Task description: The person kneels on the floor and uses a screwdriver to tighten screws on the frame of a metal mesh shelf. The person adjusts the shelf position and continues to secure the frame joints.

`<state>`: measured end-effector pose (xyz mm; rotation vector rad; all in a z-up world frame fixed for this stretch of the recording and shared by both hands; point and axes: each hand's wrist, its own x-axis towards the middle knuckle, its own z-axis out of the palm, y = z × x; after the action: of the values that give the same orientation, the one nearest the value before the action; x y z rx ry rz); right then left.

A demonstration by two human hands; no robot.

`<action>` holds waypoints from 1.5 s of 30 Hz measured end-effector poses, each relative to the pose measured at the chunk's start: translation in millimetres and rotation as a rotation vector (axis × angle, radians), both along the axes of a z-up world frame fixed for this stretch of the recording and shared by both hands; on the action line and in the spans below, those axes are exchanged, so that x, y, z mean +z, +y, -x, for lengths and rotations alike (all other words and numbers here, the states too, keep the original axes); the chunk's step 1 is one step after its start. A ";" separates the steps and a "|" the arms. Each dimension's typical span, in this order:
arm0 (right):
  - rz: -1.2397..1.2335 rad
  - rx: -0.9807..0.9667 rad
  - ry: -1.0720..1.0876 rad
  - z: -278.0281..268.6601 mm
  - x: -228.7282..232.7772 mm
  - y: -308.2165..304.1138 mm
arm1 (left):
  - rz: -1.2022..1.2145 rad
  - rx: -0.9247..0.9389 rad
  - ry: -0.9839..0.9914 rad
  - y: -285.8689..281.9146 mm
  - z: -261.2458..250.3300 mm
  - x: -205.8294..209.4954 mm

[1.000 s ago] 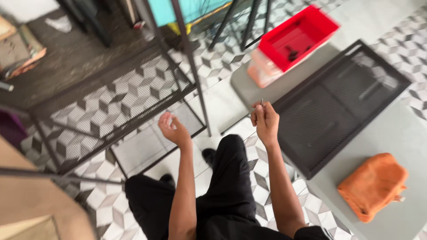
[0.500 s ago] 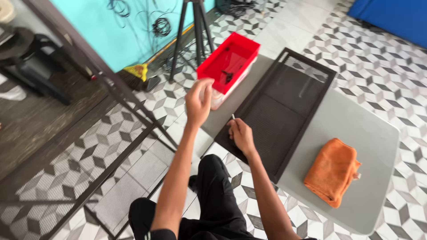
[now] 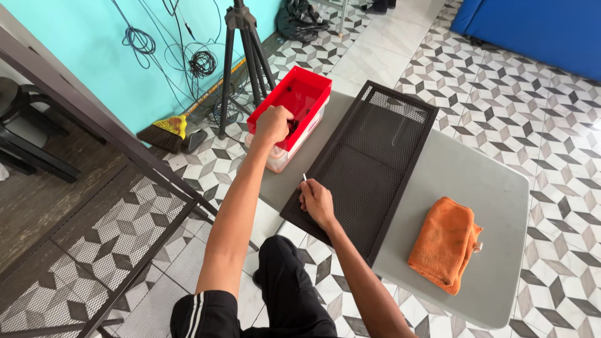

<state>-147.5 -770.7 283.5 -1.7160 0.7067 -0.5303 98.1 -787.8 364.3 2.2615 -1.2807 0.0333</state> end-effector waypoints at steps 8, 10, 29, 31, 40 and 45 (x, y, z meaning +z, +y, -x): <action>0.045 0.015 0.001 2.0 4.9 0.4 | 0.124 0.075 0.090 -8.8 5.3 -8.2; 0.054 0.015 0.010 2.7 4.0 0.1 | 0.135 0.072 0.123 -11.5 4.1 -9.9; -0.091 0.097 -0.114 -3.5 -14.7 -11.1 | 0.927 0.010 -0.080 49.8 43.9 11.2; -0.112 0.116 -0.156 -3.8 -27.0 -13.0 | 1.008 0.033 -0.094 80.3 58.9 12.9; -0.177 0.114 -0.156 -4.3 -15.7 -9.8 | 1.174 0.155 0.234 241.4 92.0 -24.7; -0.365 0.272 -0.342 -14.8 9.9 57.0 | 1.275 0.280 0.380 341.4 109.1 -42.2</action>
<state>-132.6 -713.7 293.5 -1.3092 0.2952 -0.4562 -10.9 -446.3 322.2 1.2032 -0.4450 0.3814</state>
